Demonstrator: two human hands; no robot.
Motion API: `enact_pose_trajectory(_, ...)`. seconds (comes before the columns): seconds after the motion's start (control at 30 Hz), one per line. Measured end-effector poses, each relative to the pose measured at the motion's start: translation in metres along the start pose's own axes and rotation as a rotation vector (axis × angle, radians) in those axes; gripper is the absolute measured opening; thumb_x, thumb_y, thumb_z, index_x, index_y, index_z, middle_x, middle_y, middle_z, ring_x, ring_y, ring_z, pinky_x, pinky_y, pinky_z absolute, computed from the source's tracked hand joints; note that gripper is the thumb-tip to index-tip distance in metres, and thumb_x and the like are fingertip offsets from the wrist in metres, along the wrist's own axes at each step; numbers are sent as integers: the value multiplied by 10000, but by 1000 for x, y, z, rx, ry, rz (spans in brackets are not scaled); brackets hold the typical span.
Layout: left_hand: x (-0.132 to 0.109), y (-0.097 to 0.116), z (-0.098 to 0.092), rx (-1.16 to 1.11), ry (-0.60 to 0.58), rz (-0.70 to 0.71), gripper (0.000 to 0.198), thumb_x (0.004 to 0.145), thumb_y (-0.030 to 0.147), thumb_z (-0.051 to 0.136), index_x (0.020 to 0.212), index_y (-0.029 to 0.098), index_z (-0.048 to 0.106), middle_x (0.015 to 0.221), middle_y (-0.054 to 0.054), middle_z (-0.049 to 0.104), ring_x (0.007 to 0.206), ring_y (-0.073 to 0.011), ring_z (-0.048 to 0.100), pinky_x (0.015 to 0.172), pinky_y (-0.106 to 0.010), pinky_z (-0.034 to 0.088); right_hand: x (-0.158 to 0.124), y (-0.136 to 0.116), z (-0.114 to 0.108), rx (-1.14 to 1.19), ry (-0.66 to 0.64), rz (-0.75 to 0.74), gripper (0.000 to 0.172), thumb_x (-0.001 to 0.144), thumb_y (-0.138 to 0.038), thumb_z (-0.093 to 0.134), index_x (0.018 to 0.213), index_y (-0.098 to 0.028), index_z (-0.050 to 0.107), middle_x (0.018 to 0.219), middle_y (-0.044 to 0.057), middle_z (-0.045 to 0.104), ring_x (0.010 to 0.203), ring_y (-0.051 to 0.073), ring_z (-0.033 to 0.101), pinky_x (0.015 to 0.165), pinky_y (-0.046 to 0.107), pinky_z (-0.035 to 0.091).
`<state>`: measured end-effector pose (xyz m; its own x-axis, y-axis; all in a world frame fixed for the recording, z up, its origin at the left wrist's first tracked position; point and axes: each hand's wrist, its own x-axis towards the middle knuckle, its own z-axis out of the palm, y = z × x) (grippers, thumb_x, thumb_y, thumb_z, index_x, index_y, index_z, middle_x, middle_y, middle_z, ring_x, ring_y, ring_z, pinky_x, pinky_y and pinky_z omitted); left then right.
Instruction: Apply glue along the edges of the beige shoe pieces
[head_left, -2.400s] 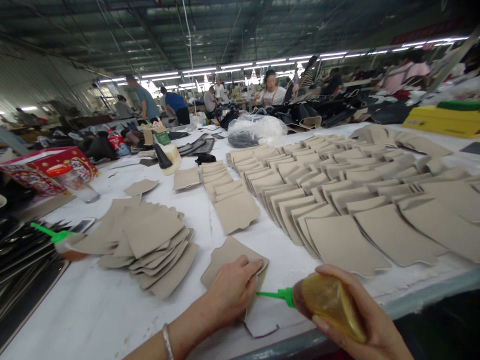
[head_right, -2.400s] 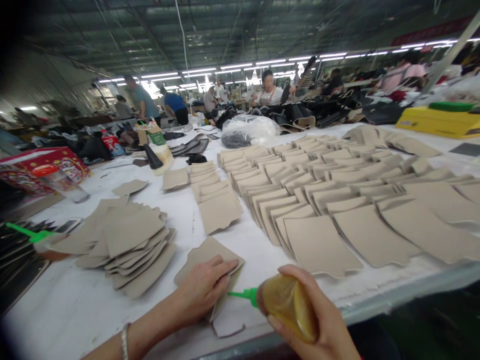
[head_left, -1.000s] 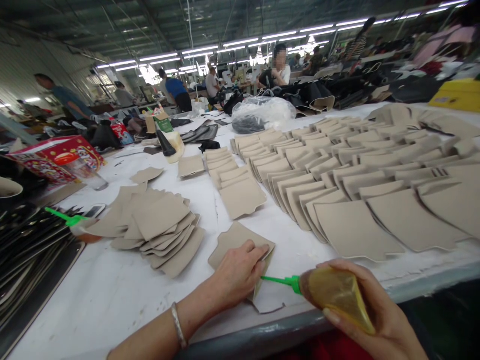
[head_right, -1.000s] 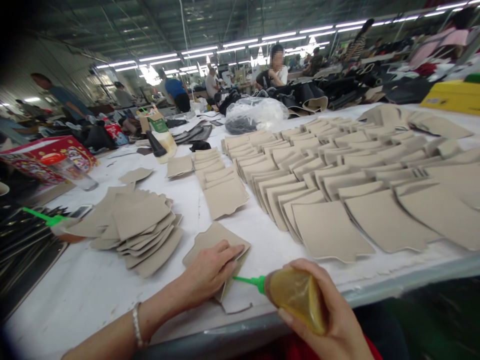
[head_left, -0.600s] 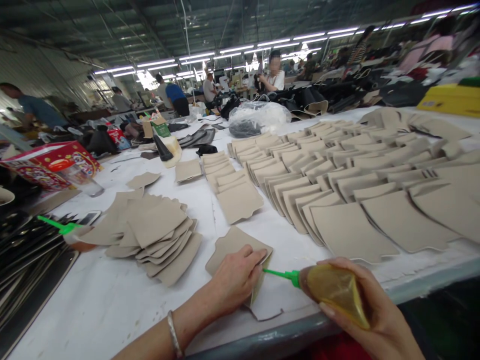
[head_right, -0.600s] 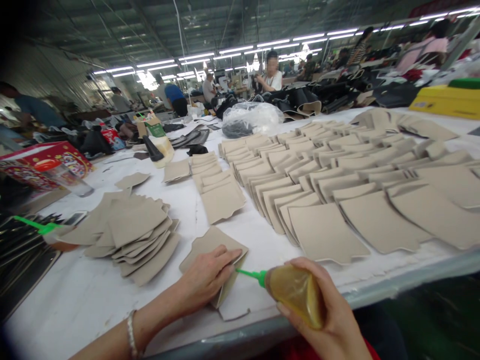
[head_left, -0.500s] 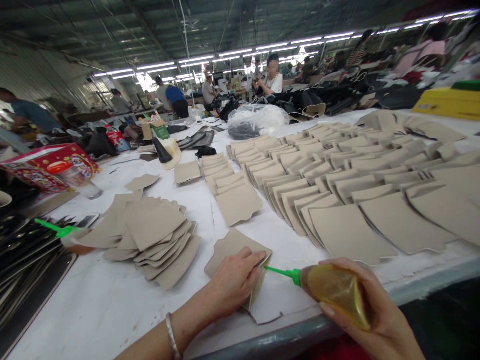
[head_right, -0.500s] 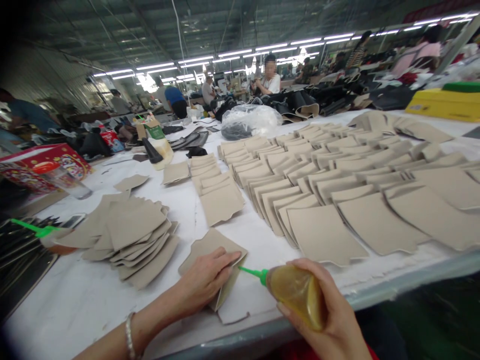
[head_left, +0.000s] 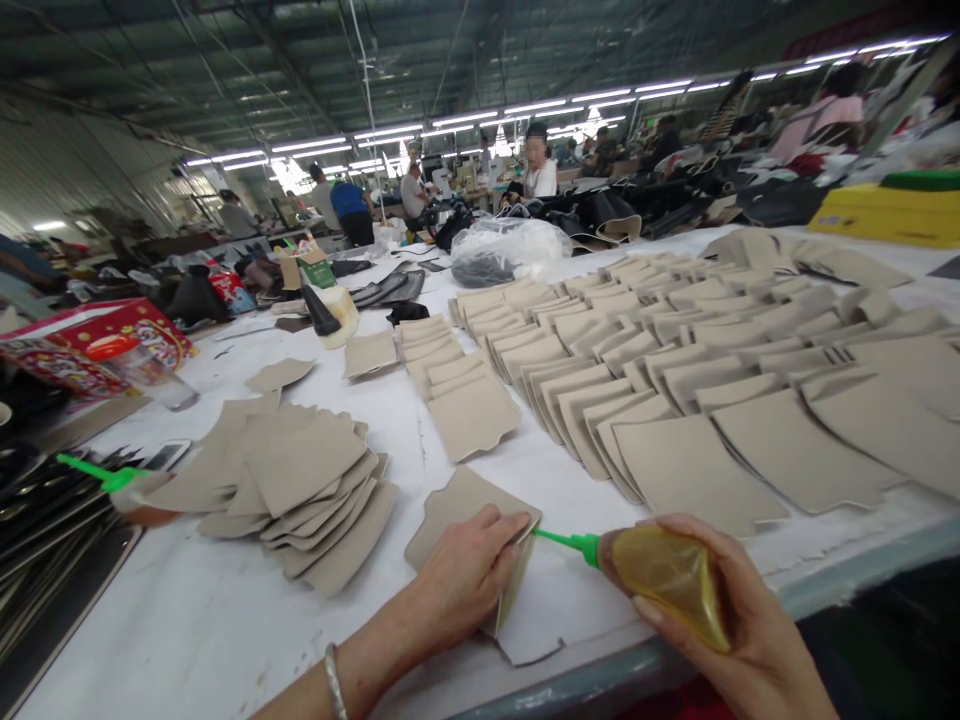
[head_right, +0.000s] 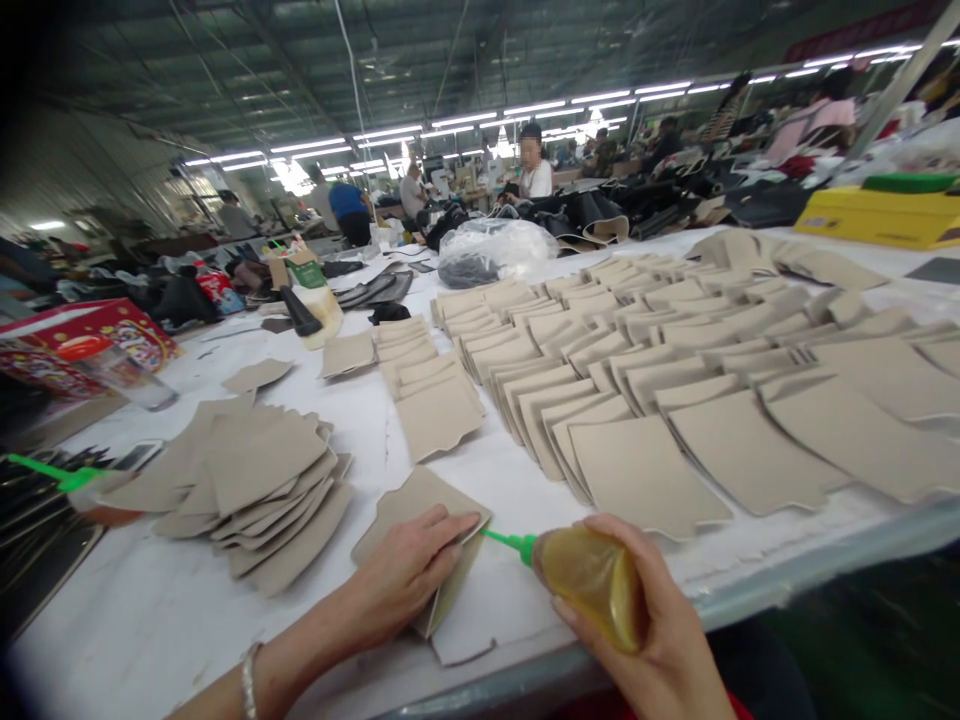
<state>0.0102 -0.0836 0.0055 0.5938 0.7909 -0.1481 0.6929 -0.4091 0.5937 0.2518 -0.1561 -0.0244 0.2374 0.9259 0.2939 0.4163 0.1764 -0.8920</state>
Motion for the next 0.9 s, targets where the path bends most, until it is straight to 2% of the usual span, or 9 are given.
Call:
enact_pose_trajectory(0.13,0,0,0,-1,2,-1,394,962,237,330,1305,278,520,978,-30,576,887,-185,590,807,-290,436,-3,-3,2,58,-70,41,444,804,-421,662,1187,-253,512,1137,33,578,1039,241,561,869,263,439)
enact_pose_trajectory(0.23,0,2,-1,-9,-2,-3,397,964,240,327,1310,278,518,991,-31,581,909,-186,590,823,-292,434,5,5,-5,-8,-48,16,475,810,-445,695,1197,-241,512,1144,48,568,1029,252,570,869,287,458)
enact_pose_trajectory(0.33,-1,3,-2,-13,2,-5,398,968,250,322,1311,279,521,987,-31,585,909,-188,592,830,-298,434,7,9,-7,-53,-22,-37,475,809,-447,711,1197,-258,513,1140,27,563,1017,233,569,884,263,451)
enact_pose_trajectory(0.53,0,3,-2,-22,6,-5,397,951,219,329,1279,254,549,967,-37,586,889,-185,592,821,-291,442,-7,-2,-4,-21,-70,41,425,849,-437,638,1216,-280,492,1169,-2,545,1072,206,539,936,214,390)
enact_pose_trajectory(0.63,0,4,-3,-19,5,-6,404,949,216,328,1290,257,541,980,-38,589,909,-183,589,837,-288,443,0,6,-10,-66,-87,-6,464,838,-434,681,1230,-285,482,1156,6,552,1016,209,570,891,225,433)
enact_pose_trajectory(0.77,-1,3,-2,-15,6,-1,401,950,225,331,1291,277,536,976,-28,589,907,-180,588,835,-284,448,3,13,-13,-122,-55,-53,457,838,-447,687,1218,-281,496,1156,18,557,1033,223,567,898,234,453)
enact_pose_trajectory(0.83,-1,1,-1,-18,13,3,401,945,220,336,1289,262,539,970,-30,589,904,-182,590,834,-285,450,-5,12,-11,-87,-99,-24,443,853,-449,673,1227,-297,489,1167,10,559,1041,211,575,911,211,447)
enact_pose_trajectory(0.9,0,0,0,-24,22,5,412,937,208,340,1299,243,534,979,-35,590,909,-184,592,842,-287,450,-13,10,-9,-27,-199,-4,456,866,-439,667,1255,-312,466,1178,6,571,1044,200,593,895,182,458)
